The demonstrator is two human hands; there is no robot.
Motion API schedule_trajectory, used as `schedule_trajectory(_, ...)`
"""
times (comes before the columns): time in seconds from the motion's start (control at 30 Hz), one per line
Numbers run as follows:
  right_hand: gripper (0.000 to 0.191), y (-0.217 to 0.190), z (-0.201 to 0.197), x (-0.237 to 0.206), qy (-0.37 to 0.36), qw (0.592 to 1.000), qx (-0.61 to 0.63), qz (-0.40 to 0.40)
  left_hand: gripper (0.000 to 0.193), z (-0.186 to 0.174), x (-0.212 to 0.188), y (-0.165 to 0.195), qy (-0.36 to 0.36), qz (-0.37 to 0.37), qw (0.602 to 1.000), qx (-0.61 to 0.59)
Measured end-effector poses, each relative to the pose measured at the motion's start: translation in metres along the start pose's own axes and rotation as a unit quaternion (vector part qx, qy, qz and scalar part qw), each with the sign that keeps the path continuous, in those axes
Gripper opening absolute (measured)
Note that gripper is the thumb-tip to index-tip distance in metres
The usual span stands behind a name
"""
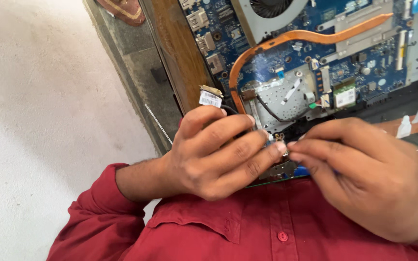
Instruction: The person cleans a small metal component with a cotton swab, then uses tweezers to place it into a slot on a disassembled laptop motherboard. They continue to adjust the component and clean the area with additional swabs.
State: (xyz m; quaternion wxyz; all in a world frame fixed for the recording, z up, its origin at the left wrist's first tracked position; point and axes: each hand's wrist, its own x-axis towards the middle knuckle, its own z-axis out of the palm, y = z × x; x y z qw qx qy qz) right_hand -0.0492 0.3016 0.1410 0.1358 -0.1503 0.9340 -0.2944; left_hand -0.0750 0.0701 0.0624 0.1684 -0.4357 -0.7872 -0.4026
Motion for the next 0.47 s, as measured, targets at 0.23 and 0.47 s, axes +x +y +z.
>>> schedule_trajectory(0.23,0.016,0.001,0.02,-0.046,0.036,0.992,0.12,0.002,0.016,-0.001,-0.003,0.028,-0.035,0.051,0.998,0.013)
schedule_trajectory(0.47,0.014,-0.005,0.043,-0.092,0.095,0.973,0.206,0.033,0.017,0.003,-0.022,0.06,-0.071,0.08,0.994,0.012)
